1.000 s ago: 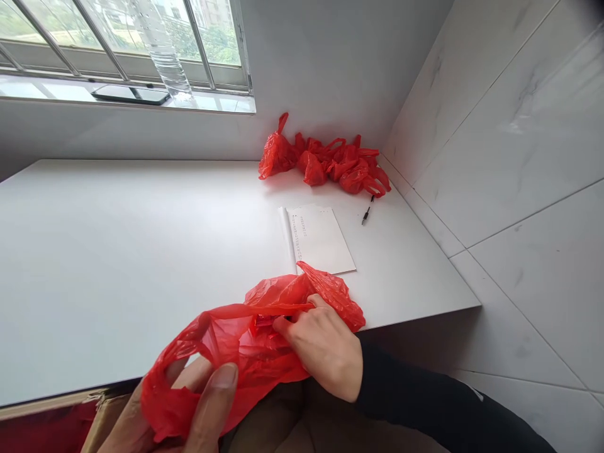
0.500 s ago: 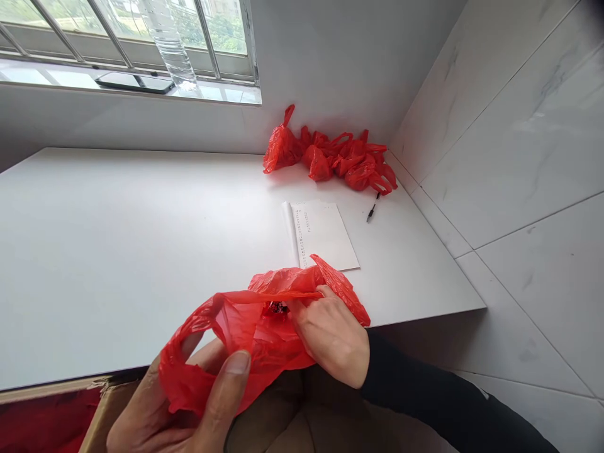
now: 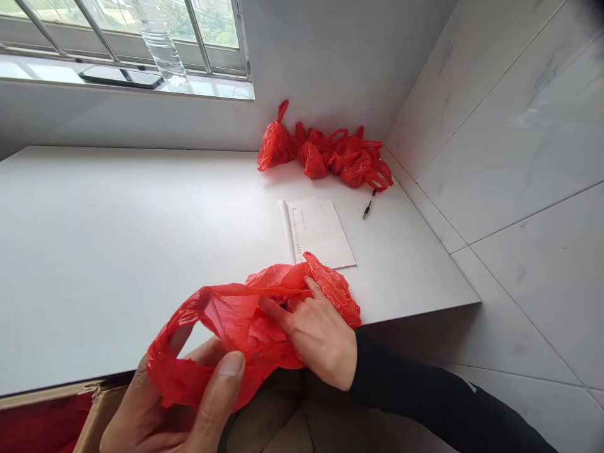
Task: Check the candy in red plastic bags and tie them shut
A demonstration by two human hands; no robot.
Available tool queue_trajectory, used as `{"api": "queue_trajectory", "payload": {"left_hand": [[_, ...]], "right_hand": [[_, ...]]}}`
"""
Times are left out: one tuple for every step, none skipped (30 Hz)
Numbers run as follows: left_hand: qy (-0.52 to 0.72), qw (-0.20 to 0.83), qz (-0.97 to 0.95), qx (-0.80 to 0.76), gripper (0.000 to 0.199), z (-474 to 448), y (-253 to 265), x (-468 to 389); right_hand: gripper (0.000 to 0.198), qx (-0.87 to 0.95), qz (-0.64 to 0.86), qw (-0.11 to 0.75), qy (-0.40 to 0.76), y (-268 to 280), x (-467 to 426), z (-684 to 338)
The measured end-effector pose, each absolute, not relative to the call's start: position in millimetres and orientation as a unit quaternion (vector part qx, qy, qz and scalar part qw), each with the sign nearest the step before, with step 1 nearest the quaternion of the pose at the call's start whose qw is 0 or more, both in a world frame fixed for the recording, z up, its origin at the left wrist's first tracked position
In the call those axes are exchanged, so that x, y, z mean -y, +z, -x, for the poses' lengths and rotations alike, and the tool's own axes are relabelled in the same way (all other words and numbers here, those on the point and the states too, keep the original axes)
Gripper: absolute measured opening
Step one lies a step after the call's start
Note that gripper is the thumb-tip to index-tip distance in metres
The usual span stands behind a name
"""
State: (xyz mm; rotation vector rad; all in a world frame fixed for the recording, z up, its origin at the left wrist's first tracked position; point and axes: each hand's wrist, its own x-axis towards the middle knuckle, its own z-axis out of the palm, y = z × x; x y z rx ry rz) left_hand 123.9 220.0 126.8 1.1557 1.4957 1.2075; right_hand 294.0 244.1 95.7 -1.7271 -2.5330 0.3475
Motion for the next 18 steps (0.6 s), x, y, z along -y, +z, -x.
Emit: {"api": "queue_trajectory", "payload": {"left_hand": [[0.488, 0.434, -0.459, -0.603, 0.054, -124.5, 128.1, -219.9], [0.491, 0.432, -0.453, -0.606, 0.053, -125.6, 129.7, -219.9], [0.493, 0.43, -0.449, -0.608, 0.053, -127.1, 131.3, -219.9], [0.494, 0.428, -0.447, -0.61, 0.053, -128.7, 133.0, -219.9], [0.493, 0.426, -0.446, -0.613, 0.054, -130.3, 134.4, -219.8], [0.492, 0.425, -0.444, -0.617, 0.054, -131.9, 135.7, -219.7], [0.492, 0.424, -0.439, -0.621, 0.055, -133.4, 136.8, -219.5], [0.494, 0.424, -0.433, -0.624, 0.057, -134.9, 137.9, -219.3], [0.498, 0.423, -0.425, -0.626, 0.059, -136.4, 138.9, -219.0], [0.502, 0.424, -0.419, -0.627, 0.06, -137.8, 139.9, -218.6], [0.505, 0.427, -0.414, -0.625, 0.062, -139.1, 140.9, -218.3], [0.507, 0.431, -0.41, -0.624, 0.062, -140.2, 141.7, -217.8], [0.507, 0.433, -0.406, -0.625, 0.063, -141.0, 142.3, -217.4], [0.507, 0.436, -0.402, -0.626, 0.062, -141.5, 142.4, -217.1], [0.508, 0.437, -0.399, -0.626, 0.062, -141.5, 141.8, -217.0], [0.509, 0.437, -0.397, -0.627, 0.063, -141.0, 140.4, -217.1], [0.511, 0.433, -0.397, -0.628, 0.063, -140.2, 138.2, -217.4], [0.517, 0.423, -0.401, -0.627, 0.065, -139.3, 135.5, -218.0]], "right_hand": [[0.059, 0.822, 0.557, 0.033, 0.112, 94.0, -244.2, -293.7], [0.057, 0.824, 0.554, 0.037, 0.111, 92.4, -244.1, -293.4], [0.056, 0.826, 0.551, 0.039, 0.111, 91.0, -243.7, -293.0], [0.054, 0.829, 0.547, 0.037, 0.111, 90.1, -243.0, -292.7], [0.052, 0.831, 0.545, 0.034, 0.111, 89.6, -242.1, -292.4], [0.05, 0.832, 0.543, 0.031, 0.11, 89.6, -240.9, -292.2], [0.049, 0.831, 0.544, 0.031, 0.111, 90.2, -239.6, -292.3], [0.048, 0.829, 0.547, 0.032, 0.113, 91.3, -238.3, -292.7], [0.046, 0.825, 0.552, 0.035, 0.115, 92.7, -237.1, -293.3], [0.044, 0.82, 0.558, 0.036, 0.118, 94.4, -236.0, -294.0], [0.041, 0.817, 0.563, 0.034, 0.121, 96.2, -235.3, -295.0], [0.038, 0.816, 0.564, 0.03, 0.125, 98.1, -234.9, -296.1], [0.035, 0.817, 0.562, 0.024, 0.127, 100.2, -234.7, -297.4], [0.032, 0.819, 0.56, 0.017, 0.127, 102.5, -234.8, -299.0], [0.03, 0.818, 0.561, 0.011, 0.124, 105.1, -235.0, -301.1], [0.028, 0.813, 0.571, 0.006, 0.116, 107.8, -235.3, -303.5], [0.026, 0.803, 0.587, 0.003, 0.104, 110.6, -235.8, -306.4], [0.024, 0.788, 0.61, 0.002, 0.087, 113.2, -236.5, -309.4]]}}
